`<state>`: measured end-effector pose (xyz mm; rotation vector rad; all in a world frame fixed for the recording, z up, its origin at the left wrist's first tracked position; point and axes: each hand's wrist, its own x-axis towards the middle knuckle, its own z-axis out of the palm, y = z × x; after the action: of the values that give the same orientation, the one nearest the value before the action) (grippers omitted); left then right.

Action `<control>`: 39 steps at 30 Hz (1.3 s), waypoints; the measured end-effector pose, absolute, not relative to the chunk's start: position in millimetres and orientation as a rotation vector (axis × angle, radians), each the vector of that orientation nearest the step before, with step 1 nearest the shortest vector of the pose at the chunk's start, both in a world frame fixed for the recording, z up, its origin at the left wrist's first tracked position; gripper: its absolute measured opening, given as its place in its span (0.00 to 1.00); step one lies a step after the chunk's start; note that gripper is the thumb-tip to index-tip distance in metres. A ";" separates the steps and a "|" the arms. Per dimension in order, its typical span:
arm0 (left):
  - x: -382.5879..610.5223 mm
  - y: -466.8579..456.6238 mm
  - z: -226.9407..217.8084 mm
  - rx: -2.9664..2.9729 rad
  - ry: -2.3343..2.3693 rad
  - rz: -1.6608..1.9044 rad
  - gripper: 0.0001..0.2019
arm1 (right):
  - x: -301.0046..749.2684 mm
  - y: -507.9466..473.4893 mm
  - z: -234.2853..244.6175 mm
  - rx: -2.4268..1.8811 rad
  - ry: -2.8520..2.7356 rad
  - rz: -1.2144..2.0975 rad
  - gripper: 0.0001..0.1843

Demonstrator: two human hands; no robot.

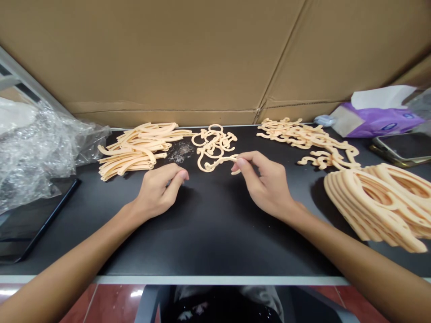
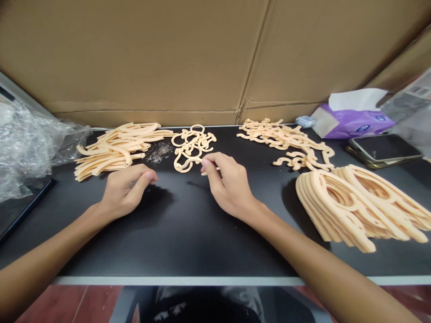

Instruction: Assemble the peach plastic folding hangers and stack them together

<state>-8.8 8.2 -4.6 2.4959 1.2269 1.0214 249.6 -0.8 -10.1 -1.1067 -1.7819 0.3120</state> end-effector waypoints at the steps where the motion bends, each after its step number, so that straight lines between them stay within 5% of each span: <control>1: -9.5 8.6 -5.6 2.473 1.217 0.999 0.13 | 248.2 -1.8 -9.0 -1.135 -1.738 0.409 0.10; 6: -15.7 14.8 -10.1 2.402 1.200 1.077 0.14 | 244.4 -3.0 -8.2 -1.198 -1.611 0.673 0.14; 18: -44.5 35.0 16.0 2.163 1.596 1.593 0.09 | 244.2 -5.0 -8.2 -1.183 -1.595 0.733 0.15; 31: -49.3 48.9 -1.3 2.568 2.188 0.873 0.12 | 244.2 -6.2 -6.9 -1.185 -1.607 0.732 0.15; 39: -60.4 55.1 -10.2 2.646 1.958 1.014 0.05 | 244.9 -5.3 -6.2 -1.174 -1.594 0.729 0.15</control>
<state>-60.4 55.1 -10.2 2.6464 1.9581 1.0142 244.9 -5.3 -6.2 -1.1741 -1.5937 0.7288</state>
